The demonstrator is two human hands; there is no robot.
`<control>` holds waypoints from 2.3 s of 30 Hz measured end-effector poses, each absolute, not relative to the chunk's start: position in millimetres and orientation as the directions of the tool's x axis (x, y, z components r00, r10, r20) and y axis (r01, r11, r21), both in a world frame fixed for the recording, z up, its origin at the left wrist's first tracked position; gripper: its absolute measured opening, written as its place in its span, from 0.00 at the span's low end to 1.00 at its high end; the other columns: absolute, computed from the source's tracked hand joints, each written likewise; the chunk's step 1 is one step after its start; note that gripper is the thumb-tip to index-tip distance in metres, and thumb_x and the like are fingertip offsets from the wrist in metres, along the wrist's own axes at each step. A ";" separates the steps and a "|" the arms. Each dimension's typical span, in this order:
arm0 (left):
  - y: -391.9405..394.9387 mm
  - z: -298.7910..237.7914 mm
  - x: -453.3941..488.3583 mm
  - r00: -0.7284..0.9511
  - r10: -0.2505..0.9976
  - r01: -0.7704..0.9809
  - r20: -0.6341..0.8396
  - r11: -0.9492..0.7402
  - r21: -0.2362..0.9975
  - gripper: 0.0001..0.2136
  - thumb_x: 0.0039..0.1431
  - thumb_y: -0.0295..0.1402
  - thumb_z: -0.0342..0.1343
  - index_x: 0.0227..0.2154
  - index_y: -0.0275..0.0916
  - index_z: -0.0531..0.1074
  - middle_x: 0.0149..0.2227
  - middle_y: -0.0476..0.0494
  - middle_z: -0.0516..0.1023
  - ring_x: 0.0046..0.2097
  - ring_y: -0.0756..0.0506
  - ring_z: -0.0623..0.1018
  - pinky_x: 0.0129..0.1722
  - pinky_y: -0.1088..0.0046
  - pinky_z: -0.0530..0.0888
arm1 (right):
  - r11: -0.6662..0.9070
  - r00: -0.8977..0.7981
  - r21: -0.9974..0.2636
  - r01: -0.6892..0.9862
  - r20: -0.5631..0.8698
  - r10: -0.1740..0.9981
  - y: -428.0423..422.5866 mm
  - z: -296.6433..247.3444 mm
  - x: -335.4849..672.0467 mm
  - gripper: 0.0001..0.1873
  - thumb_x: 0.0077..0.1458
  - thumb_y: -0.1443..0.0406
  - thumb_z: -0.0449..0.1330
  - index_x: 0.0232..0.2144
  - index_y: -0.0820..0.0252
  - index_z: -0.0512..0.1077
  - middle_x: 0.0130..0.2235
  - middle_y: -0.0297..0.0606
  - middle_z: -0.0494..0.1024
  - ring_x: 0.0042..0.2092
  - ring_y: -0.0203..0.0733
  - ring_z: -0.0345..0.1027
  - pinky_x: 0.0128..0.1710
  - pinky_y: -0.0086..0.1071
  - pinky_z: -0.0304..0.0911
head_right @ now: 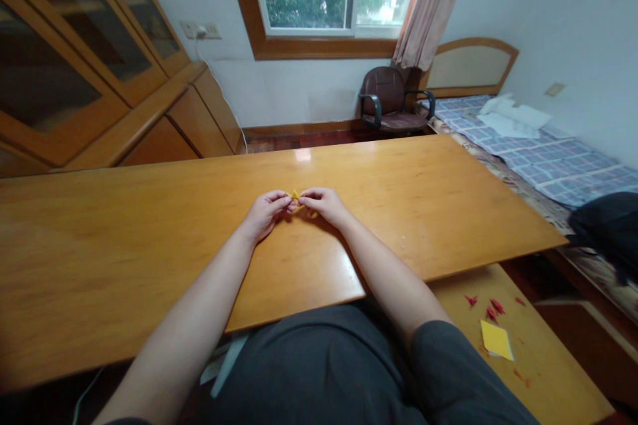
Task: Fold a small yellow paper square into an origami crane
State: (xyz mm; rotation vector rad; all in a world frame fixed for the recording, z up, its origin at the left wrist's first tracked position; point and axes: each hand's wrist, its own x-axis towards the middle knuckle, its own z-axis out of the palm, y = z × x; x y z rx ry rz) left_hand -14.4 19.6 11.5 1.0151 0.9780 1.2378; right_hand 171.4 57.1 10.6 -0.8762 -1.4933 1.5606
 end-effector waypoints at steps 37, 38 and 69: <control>23.8 1.4 -17.6 -0.079 0.974 0.073 0.213 -0.207 0.976 0.16 0.52 0.45 0.65 0.34 0.36 0.78 0.32 0.43 0.82 0.35 0.46 0.81 0.40 0.68 0.77 | 0.165 -0.254 -0.982 -0.087 0.182 0.950 64.5 0.3 171.9 0.20 0.44 0.52 0.70 0.33 0.61 0.79 0.27 0.36 0.79 0.26 0.35 0.71 0.27 0.28 0.66; 23.9 1.1 -18.3 -0.085 0.965 0.112 0.247 -0.237 0.965 0.15 0.54 0.44 0.64 0.34 0.37 0.78 0.32 0.43 0.82 0.35 0.46 0.81 0.39 0.69 0.77 | 0.178 -0.254 -0.981 -0.070 0.191 0.948 64.7 -0.8 172.2 0.20 0.45 0.52 0.70 0.34 0.61 0.79 0.26 0.36 0.79 0.26 0.36 0.71 0.27 0.28 0.66; 17.3 4.9 -14.6 -0.021 0.934 0.254 0.357 -0.340 0.906 0.11 0.57 0.41 0.61 0.38 0.38 0.78 0.34 0.43 0.83 0.37 0.44 0.83 0.42 0.66 0.78 | 0.603 -0.360 -0.728 0.327 0.494 0.791 61.2 6.0 175.9 0.08 0.56 0.62 0.62 0.31 0.59 0.79 0.32 0.37 0.80 0.29 0.35 0.68 0.33 0.30 0.64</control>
